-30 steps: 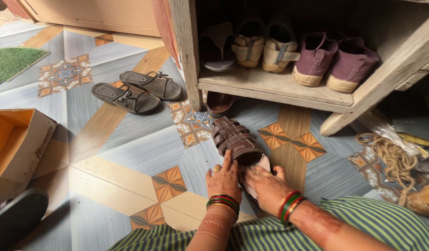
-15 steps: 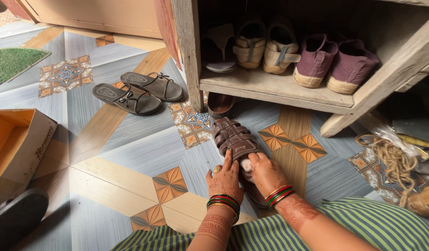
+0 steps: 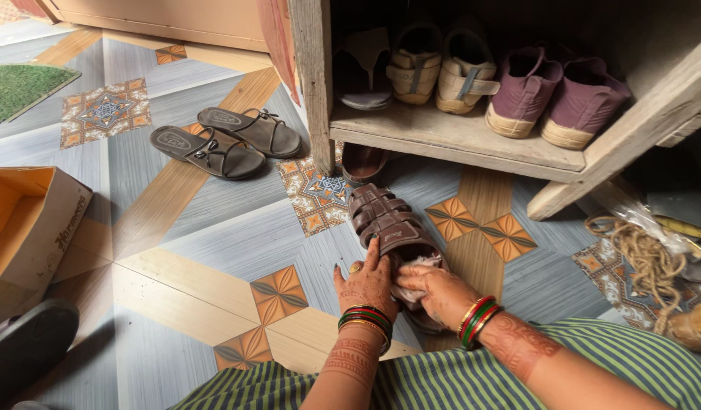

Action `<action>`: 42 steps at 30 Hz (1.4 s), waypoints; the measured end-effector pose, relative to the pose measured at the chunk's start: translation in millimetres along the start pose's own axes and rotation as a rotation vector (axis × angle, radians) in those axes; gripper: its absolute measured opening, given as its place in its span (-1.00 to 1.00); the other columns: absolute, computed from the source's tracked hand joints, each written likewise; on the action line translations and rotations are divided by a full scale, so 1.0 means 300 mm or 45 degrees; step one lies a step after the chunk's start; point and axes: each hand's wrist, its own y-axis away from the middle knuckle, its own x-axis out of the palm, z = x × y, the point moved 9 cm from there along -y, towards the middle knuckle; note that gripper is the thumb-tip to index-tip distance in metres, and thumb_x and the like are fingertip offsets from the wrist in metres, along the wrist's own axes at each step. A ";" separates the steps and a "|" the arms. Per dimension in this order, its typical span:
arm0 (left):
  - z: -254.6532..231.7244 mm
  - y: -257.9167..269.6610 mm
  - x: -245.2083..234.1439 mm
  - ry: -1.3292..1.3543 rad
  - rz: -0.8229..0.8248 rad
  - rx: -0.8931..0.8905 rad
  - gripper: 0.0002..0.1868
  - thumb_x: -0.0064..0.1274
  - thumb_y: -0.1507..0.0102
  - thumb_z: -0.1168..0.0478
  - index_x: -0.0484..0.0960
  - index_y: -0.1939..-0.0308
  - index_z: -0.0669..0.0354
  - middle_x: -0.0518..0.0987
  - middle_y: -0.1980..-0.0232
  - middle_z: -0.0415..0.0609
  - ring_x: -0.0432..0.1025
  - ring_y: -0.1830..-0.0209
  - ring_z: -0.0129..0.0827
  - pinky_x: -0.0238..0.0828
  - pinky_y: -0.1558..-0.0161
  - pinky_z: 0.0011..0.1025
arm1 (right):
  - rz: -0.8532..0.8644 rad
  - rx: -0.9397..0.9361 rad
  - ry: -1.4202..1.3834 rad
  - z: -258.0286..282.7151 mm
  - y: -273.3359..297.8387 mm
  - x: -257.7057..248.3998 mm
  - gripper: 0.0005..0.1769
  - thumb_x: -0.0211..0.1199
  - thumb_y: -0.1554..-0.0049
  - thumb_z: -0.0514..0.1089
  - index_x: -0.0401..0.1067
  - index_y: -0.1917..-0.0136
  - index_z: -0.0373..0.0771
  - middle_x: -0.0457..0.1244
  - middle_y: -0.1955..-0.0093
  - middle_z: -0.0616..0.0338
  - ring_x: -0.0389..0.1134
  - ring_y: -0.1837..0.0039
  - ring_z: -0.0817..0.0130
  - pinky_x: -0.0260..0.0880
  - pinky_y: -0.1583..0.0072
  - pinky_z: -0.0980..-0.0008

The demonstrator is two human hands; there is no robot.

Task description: The person sits on the floor and wipes a brown leather sandal with a cloth, cleaning the straps and sole. They then place the sandal under a wooden shoe rack and pick up a grey heeled sandal to wipe it with the same cloth.

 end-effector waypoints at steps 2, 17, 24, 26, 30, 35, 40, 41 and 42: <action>0.001 -0.010 0.002 -0.031 -0.044 0.017 -0.15 0.31 -0.08 0.25 0.31 -0.42 -0.21 -0.18 -0.68 -0.41 0.21 -0.45 -0.32 -0.15 -0.48 0.17 | 0.075 -0.003 -0.015 0.023 0.049 -0.021 -0.35 0.02 0.12 -0.50 0.53 -0.22 -0.24 0.29 -0.39 0.10 0.27 -0.46 0.20 0.20 -0.46 0.33; -0.010 0.031 -0.017 -0.126 0.078 0.132 0.17 0.34 0.01 -0.32 0.12 -0.56 -0.12 -0.31 -0.70 -0.24 -0.16 -0.66 -0.11 -0.28 -0.50 0.27 | -0.056 -0.564 1.044 0.301 0.027 -0.218 -0.76 0.18 -0.04 -0.16 0.53 0.01 -0.13 0.34 0.01 0.23 0.31 -0.18 0.24 0.21 -0.26 0.12; -0.026 0.044 0.013 -0.157 0.101 0.091 0.36 0.33 0.11 -0.48 0.04 -0.58 0.00 -0.42 -0.71 -0.16 -0.30 -0.68 -0.09 -0.37 -0.49 0.31 | 0.032 -0.191 1.066 0.173 0.021 -0.124 -0.80 0.18 -0.03 -0.10 0.50 0.06 -0.11 0.35 -0.03 0.20 0.26 -0.33 0.21 0.12 -0.34 0.02; -0.026 0.042 0.008 -0.179 0.074 0.078 0.38 0.30 0.11 -0.52 0.04 -0.59 0.01 -0.41 -0.70 -0.17 -0.31 -0.68 -0.10 -0.38 -0.48 0.32 | 0.079 -0.043 1.125 0.140 0.021 -0.097 -0.63 0.22 -0.01 -0.01 0.50 -0.06 -0.19 0.34 -0.06 0.11 0.23 -0.33 0.13 0.10 -0.32 -0.01; -0.026 0.052 0.014 -0.194 0.087 0.024 0.33 0.22 0.06 -0.57 0.06 -0.57 0.02 -0.43 -0.70 -0.16 -0.33 -0.69 -0.13 -0.43 -0.49 0.33 | 0.106 0.017 1.342 0.179 0.066 -0.062 -0.72 0.18 -0.05 -0.10 0.57 0.01 -0.21 0.35 -0.09 0.06 0.23 -0.35 0.11 0.10 -0.30 -0.03; -0.034 0.056 0.009 -0.205 0.029 0.003 0.33 0.20 0.05 -0.57 0.05 -0.58 0.04 -0.41 -0.70 -0.14 -0.29 -0.67 -0.14 -0.39 -0.48 0.31 | 0.263 0.360 1.109 0.155 0.122 -0.045 -0.77 0.15 -0.15 -0.08 0.61 0.08 -0.11 0.36 -0.04 0.13 0.23 -0.33 0.16 0.04 -0.36 -0.12; -0.034 0.041 0.017 -0.171 0.064 0.005 0.31 0.26 0.06 -0.52 0.08 -0.57 0.03 -0.39 -0.71 -0.17 -0.28 -0.68 -0.15 -0.36 -0.50 0.30 | 0.466 0.646 0.439 -0.126 0.075 0.028 -0.79 0.15 -0.18 -0.11 0.60 0.08 -0.14 0.38 0.07 0.11 0.30 -0.07 0.25 0.22 -0.12 0.10; -0.031 0.043 0.027 -0.154 0.071 0.004 0.32 0.28 0.07 -0.50 0.09 -0.57 0.03 -0.38 -0.71 -0.18 -0.27 -0.68 -0.15 -0.34 -0.51 0.28 | 0.470 0.718 0.029 -0.190 0.075 0.051 -0.79 0.15 -0.19 -0.12 0.59 0.08 -0.15 0.39 0.09 0.10 0.32 0.00 0.27 0.26 -0.07 0.15; -0.031 0.040 0.031 -0.149 0.079 0.025 0.32 0.30 0.07 -0.48 0.07 -0.57 0.05 -0.40 -0.71 -0.16 -0.29 -0.68 -0.13 -0.34 -0.50 0.30 | 0.427 0.730 -0.158 -0.242 0.066 0.043 -0.79 0.15 -0.20 -0.13 0.59 0.08 -0.16 0.39 0.12 0.09 0.34 0.06 0.29 0.31 -0.01 0.21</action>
